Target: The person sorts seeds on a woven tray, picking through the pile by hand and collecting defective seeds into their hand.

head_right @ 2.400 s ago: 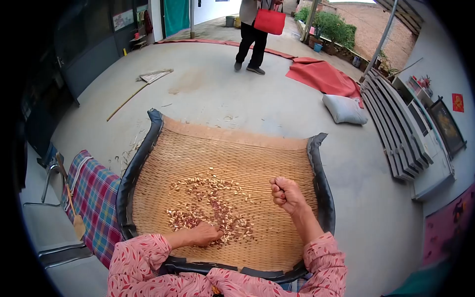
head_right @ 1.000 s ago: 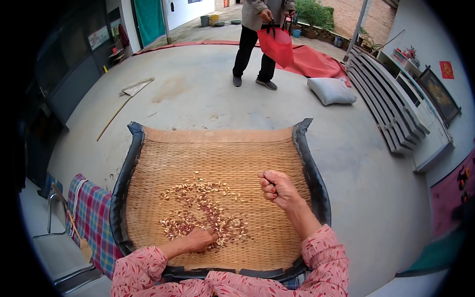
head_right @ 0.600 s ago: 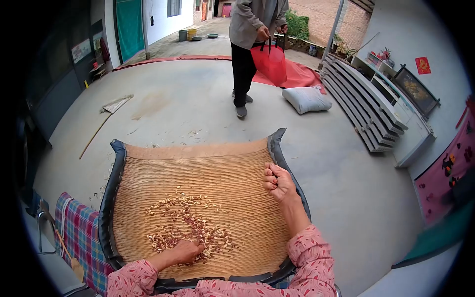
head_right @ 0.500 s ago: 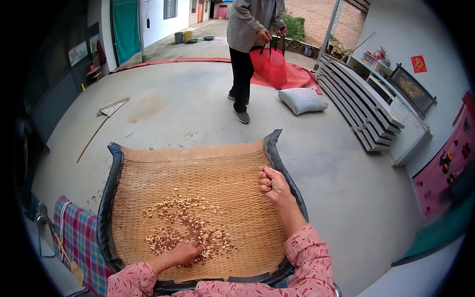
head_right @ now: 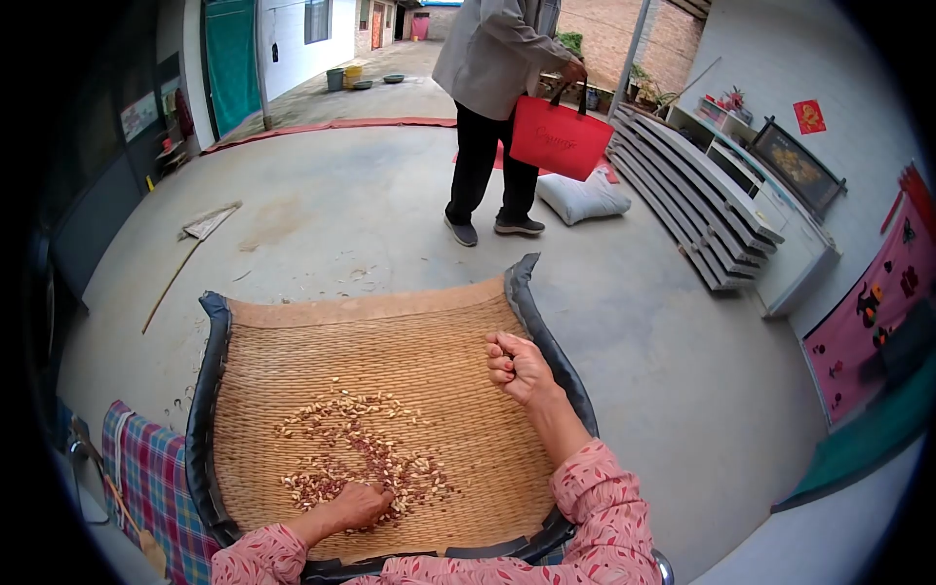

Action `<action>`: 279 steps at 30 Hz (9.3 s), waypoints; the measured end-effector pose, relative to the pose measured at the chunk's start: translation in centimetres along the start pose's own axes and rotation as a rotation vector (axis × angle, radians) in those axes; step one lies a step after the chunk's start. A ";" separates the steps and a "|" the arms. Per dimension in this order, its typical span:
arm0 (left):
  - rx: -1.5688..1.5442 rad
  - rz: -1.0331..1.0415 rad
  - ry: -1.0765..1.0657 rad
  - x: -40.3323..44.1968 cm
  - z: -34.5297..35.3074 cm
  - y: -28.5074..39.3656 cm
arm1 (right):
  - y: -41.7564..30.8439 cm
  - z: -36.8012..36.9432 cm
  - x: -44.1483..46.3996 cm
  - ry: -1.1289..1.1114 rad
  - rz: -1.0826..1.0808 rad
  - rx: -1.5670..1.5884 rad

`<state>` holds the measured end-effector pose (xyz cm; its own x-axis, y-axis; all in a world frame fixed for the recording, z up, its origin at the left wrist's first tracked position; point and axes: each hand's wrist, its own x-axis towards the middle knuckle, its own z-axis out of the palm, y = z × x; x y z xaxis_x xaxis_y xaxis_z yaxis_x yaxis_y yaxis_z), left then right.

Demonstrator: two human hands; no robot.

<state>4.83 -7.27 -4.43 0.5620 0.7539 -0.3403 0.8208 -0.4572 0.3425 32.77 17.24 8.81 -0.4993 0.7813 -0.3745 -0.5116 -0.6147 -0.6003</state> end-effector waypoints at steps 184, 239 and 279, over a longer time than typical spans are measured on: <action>-2.723 -0.424 0.348 12.8 -10.7 4.3 | 9.7 3.0 -0.2 -0.426 -1.293 -1.653; -2.501 -0.393 0.973 -9.1 -10.0 -6.7 | 8.4 0.9 -0.2 -0.548 -0.275 -2.072; -2.609 -0.231 1.028 -9.3 -8.5 -6.7 | 25.9 4.2 -1.5 -0.785 -0.350 -1.857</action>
<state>-6.79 -7.22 3.88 -0.1511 0.8474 -0.5090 -0.9563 0.0051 0.2924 17.31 -0.37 -3.18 -0.9494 0.3006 -0.0908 0.2926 0.7420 -0.6032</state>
